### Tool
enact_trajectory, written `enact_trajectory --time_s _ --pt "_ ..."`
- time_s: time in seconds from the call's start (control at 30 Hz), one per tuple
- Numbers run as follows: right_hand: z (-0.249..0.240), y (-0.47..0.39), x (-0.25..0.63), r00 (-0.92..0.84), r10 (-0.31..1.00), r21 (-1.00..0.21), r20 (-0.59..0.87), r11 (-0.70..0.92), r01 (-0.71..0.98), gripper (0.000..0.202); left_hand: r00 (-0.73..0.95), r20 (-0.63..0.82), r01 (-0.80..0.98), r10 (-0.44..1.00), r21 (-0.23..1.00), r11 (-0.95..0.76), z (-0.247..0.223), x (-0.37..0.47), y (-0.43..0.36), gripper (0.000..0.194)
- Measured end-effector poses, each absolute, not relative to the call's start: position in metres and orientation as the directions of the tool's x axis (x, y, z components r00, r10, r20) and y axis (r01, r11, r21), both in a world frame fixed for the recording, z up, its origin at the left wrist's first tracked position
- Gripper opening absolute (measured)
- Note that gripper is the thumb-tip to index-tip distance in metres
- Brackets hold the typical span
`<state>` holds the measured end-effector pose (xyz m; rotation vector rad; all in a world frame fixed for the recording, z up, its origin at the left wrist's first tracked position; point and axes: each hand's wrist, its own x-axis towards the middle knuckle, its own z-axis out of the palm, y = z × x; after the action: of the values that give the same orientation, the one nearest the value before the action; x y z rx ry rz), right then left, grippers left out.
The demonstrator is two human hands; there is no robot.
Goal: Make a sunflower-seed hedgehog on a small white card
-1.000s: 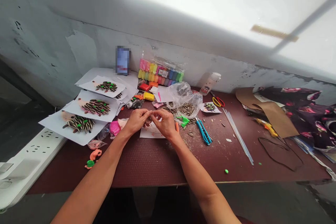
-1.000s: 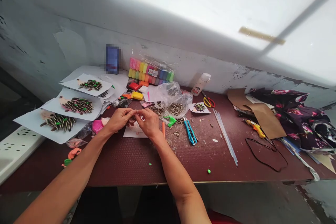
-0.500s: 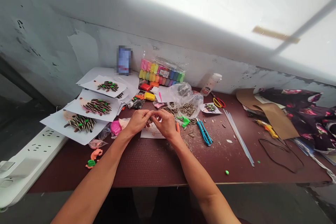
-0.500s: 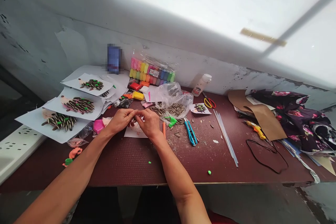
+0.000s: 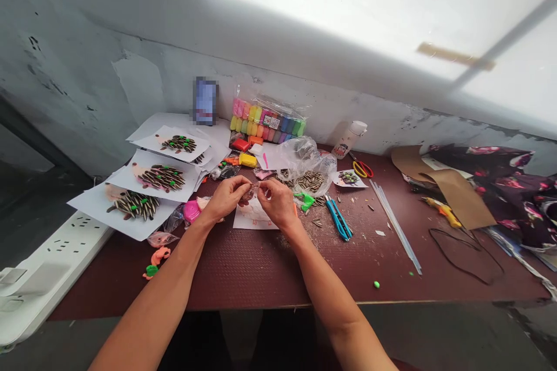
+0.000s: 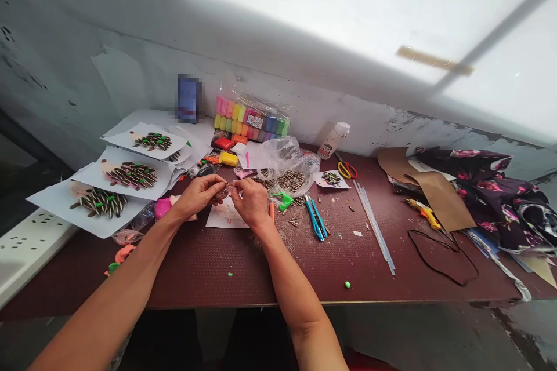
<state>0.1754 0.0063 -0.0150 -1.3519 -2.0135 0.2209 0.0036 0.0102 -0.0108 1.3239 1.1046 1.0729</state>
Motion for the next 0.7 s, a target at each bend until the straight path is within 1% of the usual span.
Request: enact_trajectory --time_s 0.1,0.17,0.27,0.33,0.4,0.47,0.53,0.63,0.7 --pt "-0.014 0.007 0.178 -0.202 0.884 -0.613 0.423 0.443 0.654 0.015 0.157 -0.017 0.018 0.987 1.0 0.014 -0.012 0.002 0.012 0.047" --pt "-0.015 0.01 0.179 -0.182 0.894 -0.709 0.41 0.438 0.553 0.014 0.158 -0.027 0.005 0.987 1.0 0.026 -0.012 0.001 0.013 0.047" --pt "-0.016 0.017 0.182 -0.127 0.921 -0.857 0.368 0.389 0.337 0.011 0.096 -0.029 -0.03 0.995 0.999 0.032 -0.011 -0.003 0.016 0.043" --pt "-0.016 0.02 0.184 -0.099 0.946 -0.928 0.309 0.322 0.187 0.013 0.035 -0.023 -0.061 0.999 0.998 0.025 -0.009 -0.007 0.017 0.04" --pt "-0.016 0.022 0.186 -0.103 0.966 -0.966 0.237 0.246 0.085 0.018 0.007 -0.019 -0.088 1.0 0.996 0.02 -0.008 -0.01 0.018 0.036" --pt "-0.016 0.022 0.186 -0.117 0.976 -0.981 0.184 0.189 0.034 0.026 0.015 -0.024 -0.112 1.0 0.993 0.026 -0.006 -0.012 0.017 0.042" --pt "-0.016 0.02 0.184 -0.12 0.979 -0.986 0.167 0.169 0.004 0.031 0.059 -0.042 -0.132 0.997 0.99 0.05 -0.003 -0.01 0.014 0.048" --pt "-0.017 0.018 0.18 -0.12 0.979 -0.986 0.165 0.162 -0.035 0.035 0.211 -0.107 -0.098 0.972 0.987 0.13 0.003 -0.003 0.006 0.041" --pt "-0.018 0.017 0.177 -0.129 0.98 -0.987 0.154 0.147 -0.058 0.038 0.319 -0.135 -0.077 0.938 0.983 0.168 0.007 0.001 0.002 0.046"
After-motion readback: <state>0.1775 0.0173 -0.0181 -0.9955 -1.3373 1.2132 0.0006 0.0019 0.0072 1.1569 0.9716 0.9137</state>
